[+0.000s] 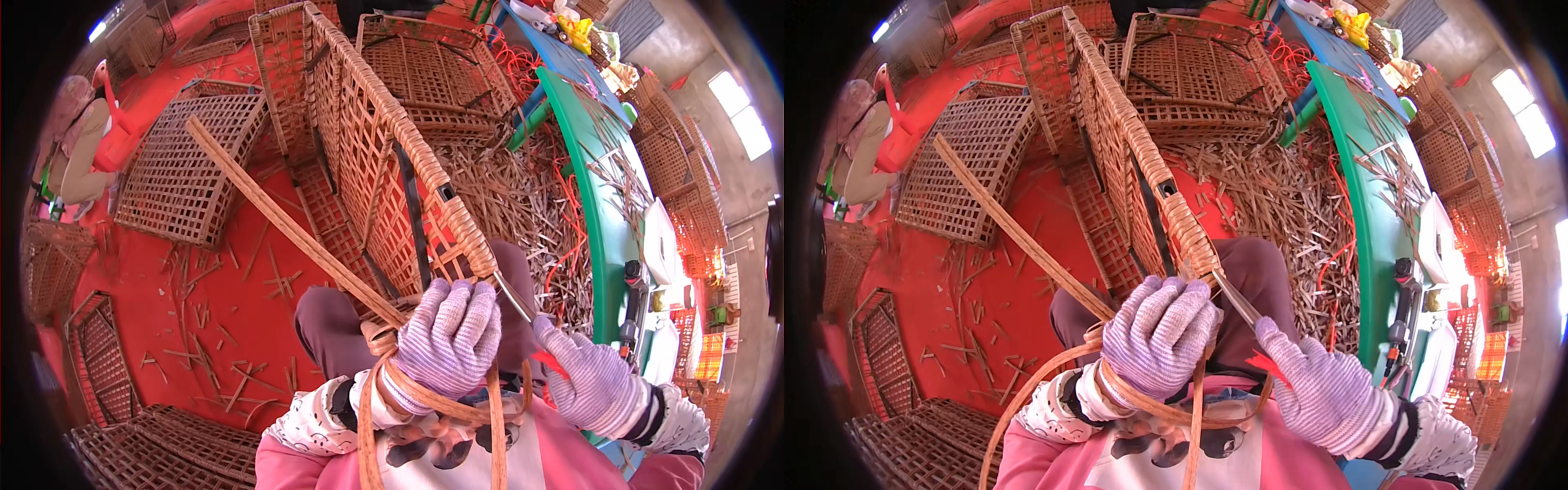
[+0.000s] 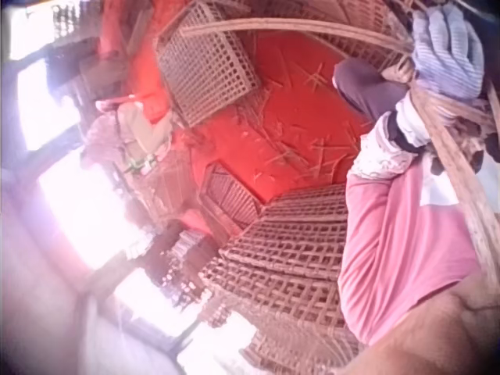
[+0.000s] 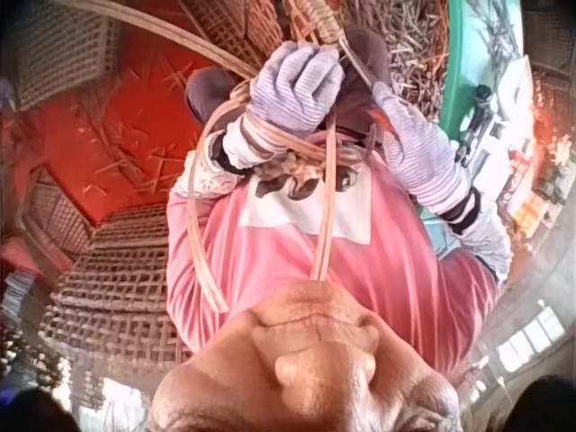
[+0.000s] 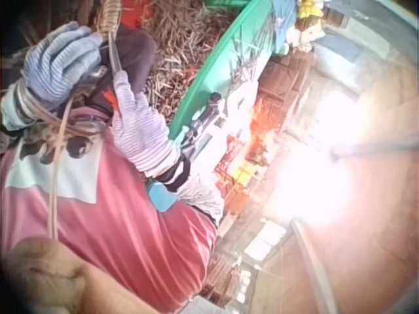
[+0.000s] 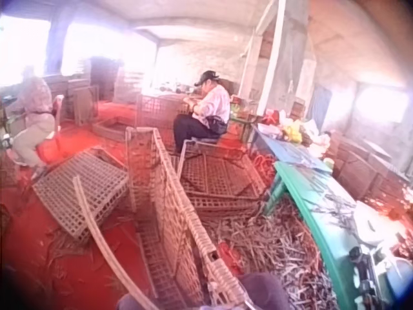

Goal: The recorder is weaving and securing bamboo strips to a furniture frame using hands, pliers, and a staple gun.

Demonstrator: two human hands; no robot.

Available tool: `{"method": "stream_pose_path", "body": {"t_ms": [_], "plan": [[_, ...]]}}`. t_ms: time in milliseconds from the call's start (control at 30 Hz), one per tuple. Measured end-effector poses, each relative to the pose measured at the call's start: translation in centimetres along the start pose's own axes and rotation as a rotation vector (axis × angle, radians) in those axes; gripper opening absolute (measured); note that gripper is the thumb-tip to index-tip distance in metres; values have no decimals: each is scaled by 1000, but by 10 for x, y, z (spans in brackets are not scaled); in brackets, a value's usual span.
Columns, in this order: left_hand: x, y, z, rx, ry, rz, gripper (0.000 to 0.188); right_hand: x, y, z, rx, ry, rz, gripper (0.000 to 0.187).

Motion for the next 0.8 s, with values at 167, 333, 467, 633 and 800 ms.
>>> {"method": "stream_pose_path", "body": {"t_ms": [167,333,467,633,800], "plan": [[2,-2,2,-40,22,-30,24,20,15,-28,166,-134,13,49],[1,-3,-2,-22,46,4,24,17,4,0,64,-164,38,54],[3,-4,-1,-41,41,-11,25,28,12,-14,119,-132,64,53],[3,-5,0,-37,68,-10,25,20,11,0,-6,-139,26,46],[3,-5,0,-54,20,1,27,28,29,-38,191,-188,-13,41]]}}
Point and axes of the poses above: each hand's wrist, its own y-axis towards the middle knuckle, its own z-axis out of the palm, x = y × z, the point moved 2 cm from there along y, towards the middle knuckle, and after that the axes turned 7 degrees about y, right-handed, at the moved point
